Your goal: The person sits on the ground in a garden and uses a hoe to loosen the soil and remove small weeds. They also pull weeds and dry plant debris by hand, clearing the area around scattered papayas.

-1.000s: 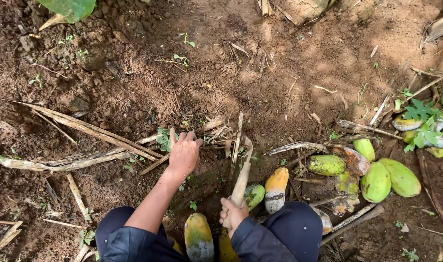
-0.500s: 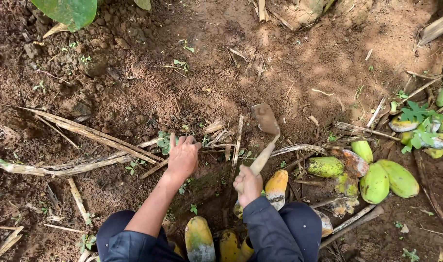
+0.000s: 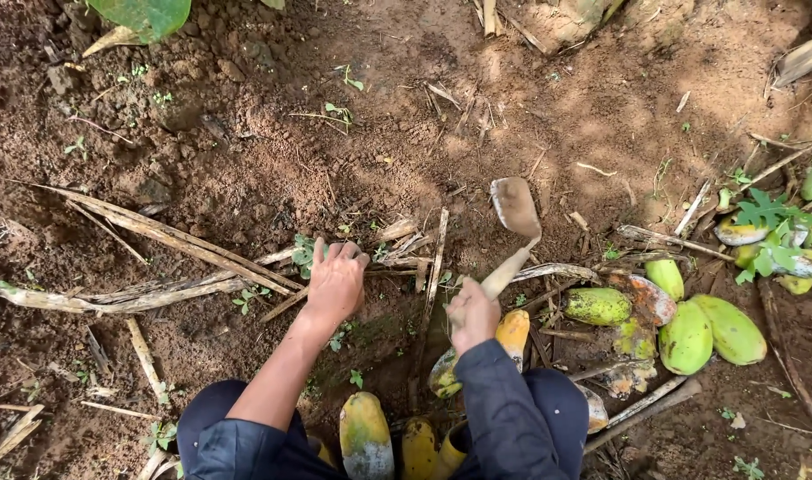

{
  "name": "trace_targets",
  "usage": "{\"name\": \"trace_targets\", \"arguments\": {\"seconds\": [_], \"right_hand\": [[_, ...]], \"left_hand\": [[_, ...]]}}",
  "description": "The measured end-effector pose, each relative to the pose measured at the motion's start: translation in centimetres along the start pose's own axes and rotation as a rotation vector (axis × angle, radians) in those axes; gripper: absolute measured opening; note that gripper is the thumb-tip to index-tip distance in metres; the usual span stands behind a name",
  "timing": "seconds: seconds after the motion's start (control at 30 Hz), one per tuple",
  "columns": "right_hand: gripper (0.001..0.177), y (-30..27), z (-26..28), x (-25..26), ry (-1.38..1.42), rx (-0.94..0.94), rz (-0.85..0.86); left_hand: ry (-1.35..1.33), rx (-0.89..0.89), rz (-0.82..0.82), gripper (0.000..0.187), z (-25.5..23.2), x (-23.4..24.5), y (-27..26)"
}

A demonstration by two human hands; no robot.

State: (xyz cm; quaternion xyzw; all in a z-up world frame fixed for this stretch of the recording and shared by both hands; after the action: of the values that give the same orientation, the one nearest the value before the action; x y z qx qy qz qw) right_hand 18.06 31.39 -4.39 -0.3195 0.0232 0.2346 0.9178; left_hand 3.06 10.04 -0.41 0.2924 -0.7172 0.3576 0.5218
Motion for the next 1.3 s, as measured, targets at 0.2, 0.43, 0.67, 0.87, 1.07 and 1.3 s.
{"name": "trace_targets", "arguments": {"seconds": [0.2,0.43,0.67,0.87,1.07,1.3], "right_hand": [[0.023,-2.2,-1.3,0.0,-0.057,-0.025,-0.008],[0.019,-1.4,-3.6,2.2,-0.056,-0.082,-0.005],[0.018,-9.4,-6.6,3.5,-0.192,-0.211,0.031],[0.023,-11.9,-13.8,9.8,-0.294,-0.455,0.062],[0.022,-11.6,-11.7,9.9,-0.237,-0.399,-0.023],[0.028,-7.8,-9.7,8.2,-0.004,-0.201,-0.03]], "left_hand": [[-0.008,-0.009,-0.045,0.04,-0.5,2.8,-0.9],[0.027,-0.045,-0.159,0.028,0.8,-1.8,0.6],[-0.109,-0.157,-0.531,0.05,-0.9,3.1,-0.4],[0.029,-0.17,-0.273,0.075,-2.3,1.5,-0.3],[0.007,-0.195,0.103,0.067,-3.3,-1.3,-0.6],[-0.029,-0.135,0.373,0.053,-3.8,-1.5,-1.3]]}}
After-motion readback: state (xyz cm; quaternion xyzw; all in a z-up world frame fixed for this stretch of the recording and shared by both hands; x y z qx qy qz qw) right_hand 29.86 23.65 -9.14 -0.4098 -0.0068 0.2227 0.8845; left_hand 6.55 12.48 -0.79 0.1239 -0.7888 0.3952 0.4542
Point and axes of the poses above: each hand's wrist, its own y-axis towards the middle knuckle, its own x-axis out of the back of the hand, z = x × y, the point moved 6 cm from there along y, towards the middle knuckle
